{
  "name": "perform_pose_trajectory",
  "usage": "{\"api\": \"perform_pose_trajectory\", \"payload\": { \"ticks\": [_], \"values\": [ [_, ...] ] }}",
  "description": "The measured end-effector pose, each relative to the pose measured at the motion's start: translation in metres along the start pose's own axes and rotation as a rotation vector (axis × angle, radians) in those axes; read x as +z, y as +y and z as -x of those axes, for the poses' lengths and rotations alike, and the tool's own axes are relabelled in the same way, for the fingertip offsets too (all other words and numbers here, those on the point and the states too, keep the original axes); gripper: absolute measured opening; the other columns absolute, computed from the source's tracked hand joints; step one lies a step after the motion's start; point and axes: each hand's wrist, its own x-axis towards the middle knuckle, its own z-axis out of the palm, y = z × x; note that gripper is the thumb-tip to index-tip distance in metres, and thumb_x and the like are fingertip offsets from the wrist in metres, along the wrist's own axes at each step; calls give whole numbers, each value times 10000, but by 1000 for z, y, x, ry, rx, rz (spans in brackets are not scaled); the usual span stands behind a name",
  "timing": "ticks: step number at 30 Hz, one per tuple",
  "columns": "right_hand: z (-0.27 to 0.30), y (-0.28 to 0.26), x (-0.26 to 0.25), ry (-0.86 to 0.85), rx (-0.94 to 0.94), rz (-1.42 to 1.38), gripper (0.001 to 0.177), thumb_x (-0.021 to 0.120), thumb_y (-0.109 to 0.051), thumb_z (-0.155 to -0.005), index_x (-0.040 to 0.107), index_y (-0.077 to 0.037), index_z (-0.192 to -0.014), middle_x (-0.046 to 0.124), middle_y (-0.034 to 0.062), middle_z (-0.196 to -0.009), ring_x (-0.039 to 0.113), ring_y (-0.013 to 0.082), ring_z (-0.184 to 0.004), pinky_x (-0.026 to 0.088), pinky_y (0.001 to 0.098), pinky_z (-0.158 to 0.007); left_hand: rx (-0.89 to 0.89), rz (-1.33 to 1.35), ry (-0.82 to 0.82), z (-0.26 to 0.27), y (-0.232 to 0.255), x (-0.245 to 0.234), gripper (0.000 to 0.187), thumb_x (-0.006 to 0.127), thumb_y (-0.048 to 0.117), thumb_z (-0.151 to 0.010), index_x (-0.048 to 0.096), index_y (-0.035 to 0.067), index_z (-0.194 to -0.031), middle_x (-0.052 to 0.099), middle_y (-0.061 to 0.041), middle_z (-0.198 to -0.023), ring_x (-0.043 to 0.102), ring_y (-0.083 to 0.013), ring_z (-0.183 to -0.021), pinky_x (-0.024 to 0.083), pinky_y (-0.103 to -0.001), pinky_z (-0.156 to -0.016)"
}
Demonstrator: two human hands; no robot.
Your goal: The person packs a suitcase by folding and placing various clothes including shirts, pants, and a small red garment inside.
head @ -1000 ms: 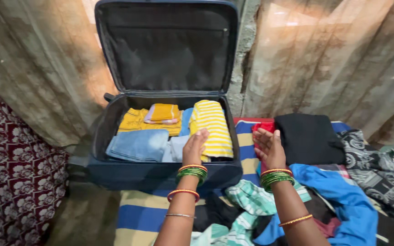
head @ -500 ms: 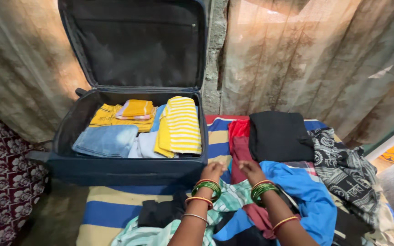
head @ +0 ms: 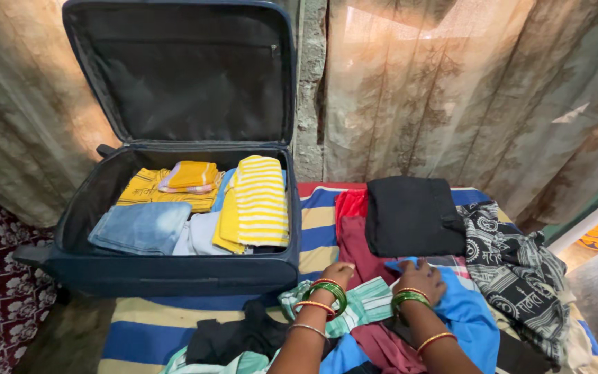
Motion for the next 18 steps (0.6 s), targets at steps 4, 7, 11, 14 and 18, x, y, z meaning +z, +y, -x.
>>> {"api": "perform_pose_trajectory", "payload": {
  "ticks": [4,7,11,14,18],
  "values": [
    [-45,21,18,-294,54,-211,313,620,-298,-965,696,-286,-1268,622,133,-1380,624,350,-1246,505,462,-1027,2,11,-52,-8,17,8,361,628,307,-952,737,63,-1195,781,-103,-1064,730,-197,-1004,543,-320,-912],
    [-71,16,34,-299,-33,-460,329,670,-193,-910,781,-275,-1208,736,194,-1215,715,346,-1137,545,444,-986,-21,110,-155,-14,33,13,395,612,222,-938,680,63,-1293,765,-112,-1104,715,-211,-974,530,-343,-878],
    [-90,-28,1,-322,-81,-768,283,746,-255,-903,783,-241,-1183,774,172,-1071,745,271,-968,567,405,-865,36,124,-276,-13,61,31,562,752,188,-832,595,34,-1348,723,-117,-1152,683,-215,-996,530,-366,-897],
    [-94,-58,-44,-316,-123,-914,317,734,-104,-893,811,-239,-1169,785,113,-901,680,174,-748,564,366,-710,90,-86,-310,6,91,22,664,861,257,-763,620,-3,-1324,712,-128,-1186,678,-212,-1058,530,-362,-939],
    [-101,-86,-89,-422,-136,-1370,333,680,-44,-890,778,-170,-1182,716,55,-848,614,176,-647,525,373,-583,-141,-216,-316,36,147,10,670,831,335,-791,588,6,-1322,721,-209,-1222,696,-363,-1082,555,-470,-921]
  ]
}}
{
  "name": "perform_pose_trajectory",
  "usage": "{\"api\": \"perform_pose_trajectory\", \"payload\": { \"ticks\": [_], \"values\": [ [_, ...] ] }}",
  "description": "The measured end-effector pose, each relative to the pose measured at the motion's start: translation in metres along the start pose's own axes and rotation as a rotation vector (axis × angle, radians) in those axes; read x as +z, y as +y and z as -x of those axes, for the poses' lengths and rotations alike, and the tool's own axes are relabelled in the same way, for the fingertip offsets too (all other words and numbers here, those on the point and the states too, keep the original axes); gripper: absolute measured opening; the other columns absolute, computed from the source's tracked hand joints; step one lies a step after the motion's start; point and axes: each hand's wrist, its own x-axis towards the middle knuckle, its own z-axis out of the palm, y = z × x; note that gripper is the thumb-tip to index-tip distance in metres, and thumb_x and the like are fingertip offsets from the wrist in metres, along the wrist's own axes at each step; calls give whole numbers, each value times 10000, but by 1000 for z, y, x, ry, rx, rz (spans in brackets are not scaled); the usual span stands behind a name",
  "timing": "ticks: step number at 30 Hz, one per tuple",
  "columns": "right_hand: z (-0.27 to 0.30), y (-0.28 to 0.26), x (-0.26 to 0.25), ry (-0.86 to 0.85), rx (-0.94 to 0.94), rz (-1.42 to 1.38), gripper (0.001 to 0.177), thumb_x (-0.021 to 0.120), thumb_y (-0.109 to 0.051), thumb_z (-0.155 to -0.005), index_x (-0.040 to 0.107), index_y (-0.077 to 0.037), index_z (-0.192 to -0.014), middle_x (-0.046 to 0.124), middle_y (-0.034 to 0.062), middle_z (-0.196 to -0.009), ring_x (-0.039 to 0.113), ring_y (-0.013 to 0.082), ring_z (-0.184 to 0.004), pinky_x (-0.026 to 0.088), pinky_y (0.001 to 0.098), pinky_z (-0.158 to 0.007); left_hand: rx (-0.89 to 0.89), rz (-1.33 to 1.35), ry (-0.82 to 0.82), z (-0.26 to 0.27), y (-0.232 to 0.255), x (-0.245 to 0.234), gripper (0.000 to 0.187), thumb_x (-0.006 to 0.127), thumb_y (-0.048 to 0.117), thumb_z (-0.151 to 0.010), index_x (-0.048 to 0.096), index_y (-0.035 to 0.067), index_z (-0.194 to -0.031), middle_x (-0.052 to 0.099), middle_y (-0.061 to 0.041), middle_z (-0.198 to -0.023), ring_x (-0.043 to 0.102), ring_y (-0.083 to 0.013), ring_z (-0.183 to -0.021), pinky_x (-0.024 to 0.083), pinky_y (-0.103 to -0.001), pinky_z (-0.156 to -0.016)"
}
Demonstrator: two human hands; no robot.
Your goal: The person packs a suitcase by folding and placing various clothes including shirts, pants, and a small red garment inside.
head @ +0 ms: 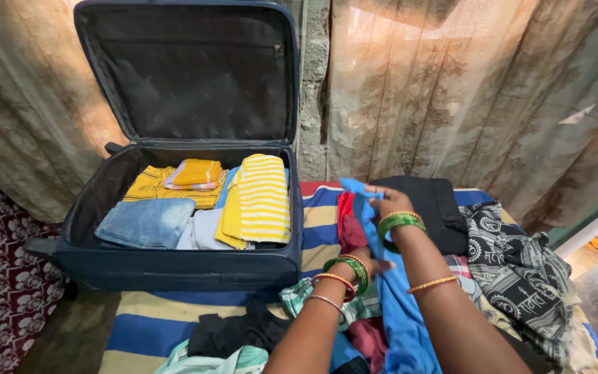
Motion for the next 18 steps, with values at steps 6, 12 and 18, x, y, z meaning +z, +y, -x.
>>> {"api": "perform_pose_trajectory", "payload": {
  "ticks": [6,12,18],
  "values": [
    [-3,-3,-1,-66,29,-35,421,726,-182,-892,635,-147,-1302,694,39,-1079,636,163,-881,523,372,-698,13,-269,411,-25,24,-62,423,627,365,-919,707,82,-1223,659,-250,-1256,639,-423,-1180,517,-499,-982],
    [28,13,-2,-271,-91,230,682,769,-461,-892,639,-25,-1399,727,100,-1281,630,190,-1175,461,332,-1018,29,-257,599,-40,66,-128,442,632,357,-917,710,7,-1175,644,-288,-1263,631,-419,-1191,531,-484,-975],
    [67,19,8,-215,-245,580,699,814,-416,-790,572,-84,-1355,696,135,-1236,650,235,-1111,475,375,-988,124,763,467,14,107,-152,474,700,237,-881,568,-19,-1258,658,-251,-1246,742,-417,-1006,643,-558,-732]
  ]
}}
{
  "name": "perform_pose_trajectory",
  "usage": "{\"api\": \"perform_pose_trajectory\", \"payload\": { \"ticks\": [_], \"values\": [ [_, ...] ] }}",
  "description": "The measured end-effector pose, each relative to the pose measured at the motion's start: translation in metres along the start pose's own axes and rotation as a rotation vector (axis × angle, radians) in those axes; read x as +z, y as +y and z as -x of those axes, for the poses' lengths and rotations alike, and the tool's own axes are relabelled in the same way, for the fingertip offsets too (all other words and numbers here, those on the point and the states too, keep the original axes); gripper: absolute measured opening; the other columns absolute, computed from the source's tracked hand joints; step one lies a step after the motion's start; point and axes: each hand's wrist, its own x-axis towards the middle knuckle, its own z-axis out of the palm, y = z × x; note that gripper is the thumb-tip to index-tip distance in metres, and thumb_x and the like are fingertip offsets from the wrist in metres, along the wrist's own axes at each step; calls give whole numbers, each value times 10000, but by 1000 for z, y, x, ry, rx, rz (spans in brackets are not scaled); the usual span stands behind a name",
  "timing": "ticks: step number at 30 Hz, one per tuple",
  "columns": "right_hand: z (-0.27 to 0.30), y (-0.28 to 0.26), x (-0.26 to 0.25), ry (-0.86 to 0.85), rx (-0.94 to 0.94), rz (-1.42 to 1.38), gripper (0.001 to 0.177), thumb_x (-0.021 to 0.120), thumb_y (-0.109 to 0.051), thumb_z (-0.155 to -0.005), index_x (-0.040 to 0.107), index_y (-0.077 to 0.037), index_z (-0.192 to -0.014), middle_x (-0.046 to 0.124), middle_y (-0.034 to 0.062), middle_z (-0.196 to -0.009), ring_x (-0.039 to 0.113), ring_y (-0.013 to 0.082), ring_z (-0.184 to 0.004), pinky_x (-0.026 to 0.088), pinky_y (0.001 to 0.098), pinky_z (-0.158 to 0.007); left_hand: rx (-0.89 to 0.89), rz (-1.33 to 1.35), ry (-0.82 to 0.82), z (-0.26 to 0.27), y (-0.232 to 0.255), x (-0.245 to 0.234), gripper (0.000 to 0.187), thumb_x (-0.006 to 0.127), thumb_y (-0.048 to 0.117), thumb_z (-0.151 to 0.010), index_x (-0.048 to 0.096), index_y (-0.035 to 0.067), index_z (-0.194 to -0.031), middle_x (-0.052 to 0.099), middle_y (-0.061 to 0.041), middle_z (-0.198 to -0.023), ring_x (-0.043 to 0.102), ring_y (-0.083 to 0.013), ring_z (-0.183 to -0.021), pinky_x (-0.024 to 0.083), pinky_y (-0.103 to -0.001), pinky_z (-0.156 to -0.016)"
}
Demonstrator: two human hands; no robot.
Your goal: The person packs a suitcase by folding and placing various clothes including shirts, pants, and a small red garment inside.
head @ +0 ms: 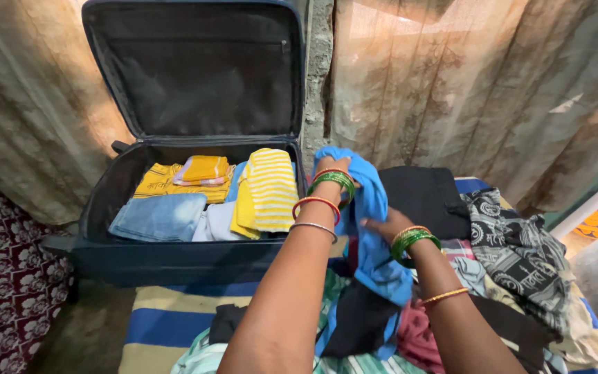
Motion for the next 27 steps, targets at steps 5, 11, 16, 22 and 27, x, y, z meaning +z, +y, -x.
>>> {"api": "perform_pose_trajectory", "payload": {
  "ticks": [5,11,16,22,27],
  "values": [
    [-18,-2,-2,316,65,39,397,693,-299,-853,734,-98,-1193,773,173,-1048,737,309,-969,538,419,-903,106,12,-147,44,10,-13,547,795,351,-814,592,97,-1254,655,-117,-1196,689,-265,-1009,641,-470,-714],
    [-24,-19,-9,514,41,15,347,686,-285,-898,738,-66,-1162,736,218,-1064,705,349,-1011,518,432,-904,404,63,-399,66,-60,-38,709,905,468,-735,603,63,-1232,666,-93,-1106,631,-192,-1007,527,-352,-906],
    [-18,-43,-14,599,189,-180,322,667,-255,-902,735,-5,-1093,728,195,-899,699,313,-834,520,443,-793,321,-534,-460,85,-110,-83,853,946,529,-632,612,-6,-1206,673,-153,-1108,642,-283,-1036,545,-401,-946],
    [-18,-58,-22,628,148,-251,324,674,-242,-914,721,49,-1050,709,157,-878,647,246,-799,493,391,-745,310,-1283,-488,95,-106,-106,716,808,489,-785,647,119,-1376,629,-222,-1375,563,-409,-1296,417,-449,-1110],
    [-7,-73,-18,403,218,-258,503,728,-377,-889,661,-57,-1270,731,108,-1084,688,231,-942,506,377,-801,296,-1099,-342,98,-79,-103,532,772,390,-852,687,112,-1297,652,-213,-1304,616,-387,-1220,482,-447,-1034]
  ]
}}
